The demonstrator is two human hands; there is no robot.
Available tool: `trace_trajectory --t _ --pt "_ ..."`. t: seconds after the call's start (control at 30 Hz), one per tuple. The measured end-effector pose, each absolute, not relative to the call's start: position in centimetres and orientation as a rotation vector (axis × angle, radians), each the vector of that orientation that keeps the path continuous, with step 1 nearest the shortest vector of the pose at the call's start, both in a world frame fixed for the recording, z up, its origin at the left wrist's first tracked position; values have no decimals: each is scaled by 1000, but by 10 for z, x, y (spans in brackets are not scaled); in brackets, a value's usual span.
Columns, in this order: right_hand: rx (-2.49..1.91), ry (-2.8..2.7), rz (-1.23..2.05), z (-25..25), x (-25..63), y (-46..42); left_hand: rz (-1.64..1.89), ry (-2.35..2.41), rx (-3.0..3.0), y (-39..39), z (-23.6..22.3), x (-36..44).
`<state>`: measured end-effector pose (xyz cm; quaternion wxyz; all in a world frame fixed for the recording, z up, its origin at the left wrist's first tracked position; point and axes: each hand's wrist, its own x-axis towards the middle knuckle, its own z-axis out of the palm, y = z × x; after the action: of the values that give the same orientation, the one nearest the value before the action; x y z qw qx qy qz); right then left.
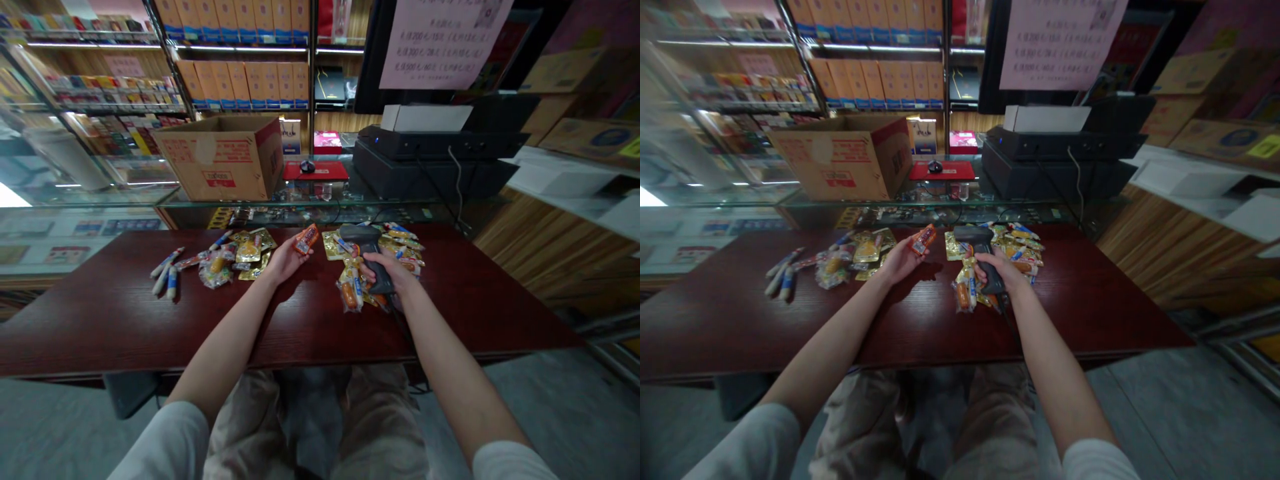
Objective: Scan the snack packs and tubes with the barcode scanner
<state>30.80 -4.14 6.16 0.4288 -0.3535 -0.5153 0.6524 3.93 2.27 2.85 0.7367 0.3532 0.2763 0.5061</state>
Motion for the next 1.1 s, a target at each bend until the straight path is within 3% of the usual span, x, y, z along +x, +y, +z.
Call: trace_trajectory --t 1.1 --pt "-887 -1468 1768 63 296 -46 1241 755 982 20 28 50"
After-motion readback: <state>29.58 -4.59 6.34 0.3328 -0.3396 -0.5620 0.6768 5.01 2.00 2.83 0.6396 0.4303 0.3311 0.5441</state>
